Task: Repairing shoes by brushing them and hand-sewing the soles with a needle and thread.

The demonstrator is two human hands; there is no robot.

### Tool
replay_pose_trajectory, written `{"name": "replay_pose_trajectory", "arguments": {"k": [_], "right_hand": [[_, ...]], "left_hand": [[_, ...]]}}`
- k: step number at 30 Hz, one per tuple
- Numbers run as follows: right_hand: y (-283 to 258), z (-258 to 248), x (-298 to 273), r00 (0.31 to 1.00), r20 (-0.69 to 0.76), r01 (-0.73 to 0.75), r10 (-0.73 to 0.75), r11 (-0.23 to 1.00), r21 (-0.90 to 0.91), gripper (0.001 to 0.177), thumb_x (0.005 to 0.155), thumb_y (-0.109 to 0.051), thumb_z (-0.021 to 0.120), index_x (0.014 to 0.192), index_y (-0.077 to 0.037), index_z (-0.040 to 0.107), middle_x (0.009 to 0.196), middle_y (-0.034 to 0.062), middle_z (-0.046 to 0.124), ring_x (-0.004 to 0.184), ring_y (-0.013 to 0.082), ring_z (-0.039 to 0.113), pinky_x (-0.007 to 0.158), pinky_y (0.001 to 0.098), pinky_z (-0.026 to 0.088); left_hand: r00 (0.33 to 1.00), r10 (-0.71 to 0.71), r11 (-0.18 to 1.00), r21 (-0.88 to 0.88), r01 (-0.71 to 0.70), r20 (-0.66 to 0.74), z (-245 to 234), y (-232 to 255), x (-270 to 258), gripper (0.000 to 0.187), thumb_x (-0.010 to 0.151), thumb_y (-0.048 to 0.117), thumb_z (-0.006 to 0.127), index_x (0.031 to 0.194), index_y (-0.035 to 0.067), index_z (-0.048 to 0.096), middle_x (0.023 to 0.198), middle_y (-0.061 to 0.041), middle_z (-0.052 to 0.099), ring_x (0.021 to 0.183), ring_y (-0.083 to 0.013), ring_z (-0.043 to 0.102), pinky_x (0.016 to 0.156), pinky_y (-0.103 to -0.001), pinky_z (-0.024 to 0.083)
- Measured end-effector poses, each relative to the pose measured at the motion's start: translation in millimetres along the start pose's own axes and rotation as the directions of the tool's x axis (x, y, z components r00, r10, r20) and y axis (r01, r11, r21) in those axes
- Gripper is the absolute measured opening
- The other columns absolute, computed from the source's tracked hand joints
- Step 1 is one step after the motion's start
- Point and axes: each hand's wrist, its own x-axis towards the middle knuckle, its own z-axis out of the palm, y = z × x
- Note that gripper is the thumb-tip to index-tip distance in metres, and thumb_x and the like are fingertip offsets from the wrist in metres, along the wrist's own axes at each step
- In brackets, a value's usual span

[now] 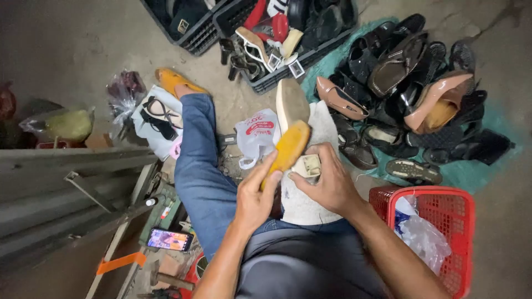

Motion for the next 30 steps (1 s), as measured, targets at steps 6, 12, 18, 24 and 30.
{"name": "replay_pose_trajectory", "arguments": {"k": [6,12,18,24,30], "right_hand": [[30.0,-8.1,-11.9,0.993,0.062,-0.110,0.096,0.950,0.291,0.042,0.089,-0.023,0.072,0.125,-0.007,0.058,0.098,0.0123,0.062,0.097,0.0260,0.064,0.085,0.0439,0.052],[48.4,-17.2,-16.5,0.963,-0.070,-0.169,0.259,0.788,0.592,0.052,0.079,-0.034,0.056,0.118,-0.001,0.066,0.091,0.0172,0.062,0.076,0.0268,0.067,0.062,0.0393,0.054],[80.8,-1.5,-16.3,0.927,-0.181,-0.048,0.328,0.583,0.811,0.041,0.085,-0.026,0.054,0.111,0.005,0.059,0.068,0.0226,0.053,0.044,0.0286,0.055,0.037,0.0379,0.044],[72.0,-9.1,-9.7,0.908,-0.122,-0.128,0.401,0.542,0.830,0.033,0.089,-0.027,0.052,0.106,0.002,0.057,0.061,0.0167,0.048,0.041,0.0190,0.041,0.031,0.0314,0.029],[76.3,-11.7,-6.5,0.895,-0.061,-0.137,0.442,0.402,0.905,0.027,0.089,-0.029,0.054,0.102,-0.006,0.056,0.061,0.0085,0.046,0.041,0.0157,0.039,0.030,0.0282,0.031]], "left_hand": [[0.984,0.131,0.978,0.177,-0.108,-0.124,-15.3,-28.6,35.7,0.038,0.103,0.017,0.062,0.140,0.017,0.065,0.103,-0.017,0.075,0.097,-0.0361,0.073,0.077,-0.050,0.057],[0.954,0.269,0.943,0.167,-0.289,0.133,-12.7,13.2,33.5,0.019,0.095,0.026,0.071,0.111,0.022,0.080,0.091,-0.007,0.077,0.083,-0.0315,0.075,0.071,-0.041,0.061],[0.975,0.214,0.934,0.279,-0.223,0.064,4.1,0.4,51.5,0.023,0.093,0.018,0.068,0.113,0.019,0.079,0.078,-0.016,0.071,0.072,-0.0437,0.068,0.062,-0.056,0.054],[0.997,0.075,0.923,0.381,-0.060,-0.026,-10.6,-29.8,74.7,0.031,0.103,0.046,0.057,0.117,0.027,0.077,0.084,-0.009,0.071,0.080,-0.0363,0.072,0.071,-0.050,0.058],[0.989,0.029,0.953,0.293,-0.070,0.142,-23.9,12.3,71.5,0.022,0.098,0.022,0.061,0.103,0.011,0.079,0.082,-0.017,0.073,0.075,-0.0435,0.071,0.069,-0.052,0.057]]}}
